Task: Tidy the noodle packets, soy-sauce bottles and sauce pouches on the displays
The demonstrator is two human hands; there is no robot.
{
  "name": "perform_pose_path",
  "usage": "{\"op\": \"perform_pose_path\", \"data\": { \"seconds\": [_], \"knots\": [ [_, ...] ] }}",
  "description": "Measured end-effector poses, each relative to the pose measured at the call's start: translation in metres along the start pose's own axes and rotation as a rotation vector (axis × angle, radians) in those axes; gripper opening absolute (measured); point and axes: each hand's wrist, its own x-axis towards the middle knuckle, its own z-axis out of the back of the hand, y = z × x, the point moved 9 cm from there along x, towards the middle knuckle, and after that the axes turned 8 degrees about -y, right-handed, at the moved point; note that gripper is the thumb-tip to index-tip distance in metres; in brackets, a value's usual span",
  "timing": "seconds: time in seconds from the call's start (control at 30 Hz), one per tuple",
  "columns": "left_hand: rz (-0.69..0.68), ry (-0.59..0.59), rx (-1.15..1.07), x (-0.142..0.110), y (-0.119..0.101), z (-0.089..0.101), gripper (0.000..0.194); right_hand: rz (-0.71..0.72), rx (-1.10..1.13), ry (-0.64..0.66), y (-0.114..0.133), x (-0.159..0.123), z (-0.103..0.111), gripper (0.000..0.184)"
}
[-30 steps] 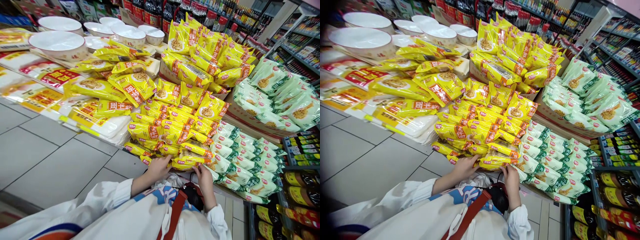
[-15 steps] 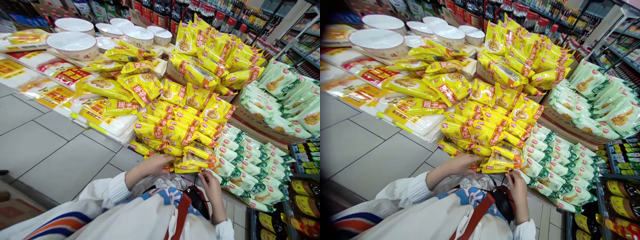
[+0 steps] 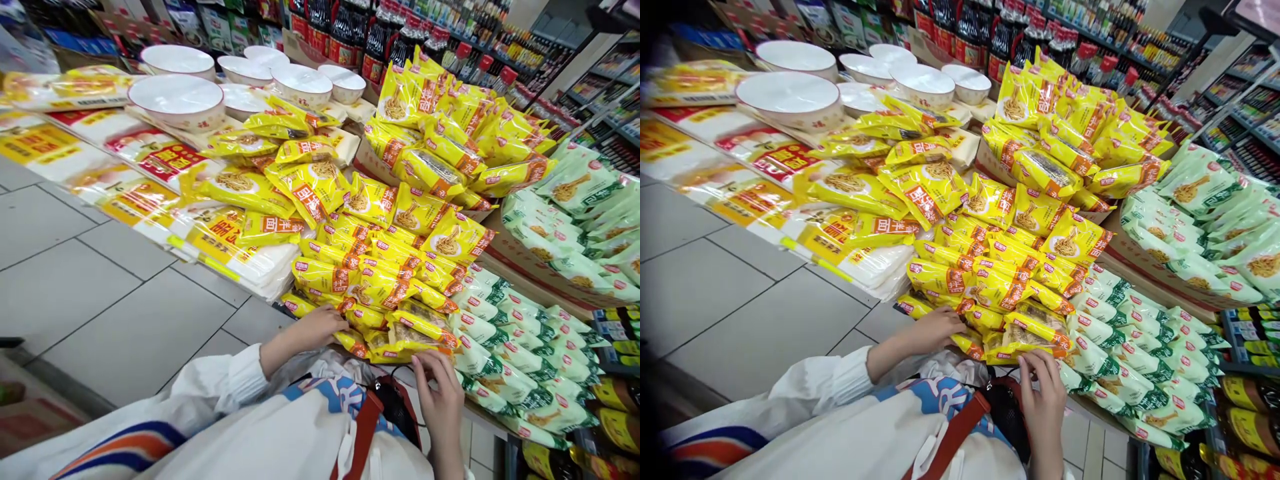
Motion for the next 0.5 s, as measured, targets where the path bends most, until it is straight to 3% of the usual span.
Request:
{"op": "perform_pose_path", "data": {
  "seconds": [0.13,0.23,0.37,0.5],
  "knots": [
    [-0.057,0.071,-0.004,-0.002,-0.003,-0.008,0.016,0.069,-0.067,0.001,0.024,0.010,-0.020,0.007],
    [-0.169,0.107,-0.050,-0.007,-0.007,-0.005,0.021,0.138,-0.162,0.037,0.031,0.014,-0.029,0.020],
    [-0.286,0.058,-0.119,-0.025,-0.001,0.021,0.046,0.149,-0.273,-0.018,0.027,0.007,-0.014,0.029],
    [-0.115,-0.103,-0.048,-0.047,0.036,0.052,0.034,0.105,-0.330,-0.093,0.023,-0.015,-0.004,0.031]
  ]
}}
